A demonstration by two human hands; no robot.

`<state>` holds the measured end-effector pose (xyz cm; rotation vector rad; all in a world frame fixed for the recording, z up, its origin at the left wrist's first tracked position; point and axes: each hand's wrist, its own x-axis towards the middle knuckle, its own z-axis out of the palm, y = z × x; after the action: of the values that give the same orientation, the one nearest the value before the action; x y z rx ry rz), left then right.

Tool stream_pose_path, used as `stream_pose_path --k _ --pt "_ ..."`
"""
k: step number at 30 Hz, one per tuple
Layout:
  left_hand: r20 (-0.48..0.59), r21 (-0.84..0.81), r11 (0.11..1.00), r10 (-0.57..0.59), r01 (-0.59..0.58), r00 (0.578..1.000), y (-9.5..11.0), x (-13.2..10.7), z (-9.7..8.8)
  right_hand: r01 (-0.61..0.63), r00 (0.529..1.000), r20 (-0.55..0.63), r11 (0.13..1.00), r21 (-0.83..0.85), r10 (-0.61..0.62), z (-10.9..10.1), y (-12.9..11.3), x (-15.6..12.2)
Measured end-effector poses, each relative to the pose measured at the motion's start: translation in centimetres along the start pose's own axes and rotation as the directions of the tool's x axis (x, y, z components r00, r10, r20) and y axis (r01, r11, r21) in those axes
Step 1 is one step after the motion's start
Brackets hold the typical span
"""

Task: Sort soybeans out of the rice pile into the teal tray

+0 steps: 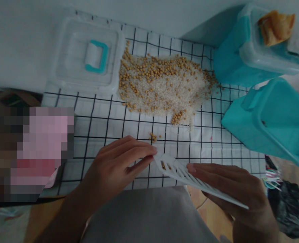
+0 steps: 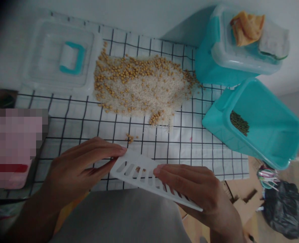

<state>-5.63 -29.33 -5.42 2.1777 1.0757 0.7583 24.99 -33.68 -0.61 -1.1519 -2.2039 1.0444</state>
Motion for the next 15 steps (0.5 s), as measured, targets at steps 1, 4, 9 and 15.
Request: stream_pose_path --k 1,4,9,15 --pt "-0.019 -0.007 1.000 -0.003 0.003 1.000 -0.1 -0.2 0.0 0.004 1.000 0.005 1.000 -0.006 -0.004 0.0 -0.2 0.0" --pt "-0.071 -0.011 0.998 -0.058 0.057 0.996 -0.4 -1.3 -0.1 0.002 1.000 0.000 1.000 -0.013 -0.002 0.0 -0.5 -0.2" --pt "-0.086 0.061 0.979 -0.191 0.197 0.978 -1.1 -3.0 -0.5 -0.019 1.000 -0.022 1.000 -0.014 0.019 -0.3 -0.4 -1.2" --pt "-0.187 0.101 0.963 -0.229 0.250 0.955 -1.0 -3.0 -0.7 -0.092 0.991 -0.091 0.996 0.016 0.093 1.2 -1.0 -1.9"
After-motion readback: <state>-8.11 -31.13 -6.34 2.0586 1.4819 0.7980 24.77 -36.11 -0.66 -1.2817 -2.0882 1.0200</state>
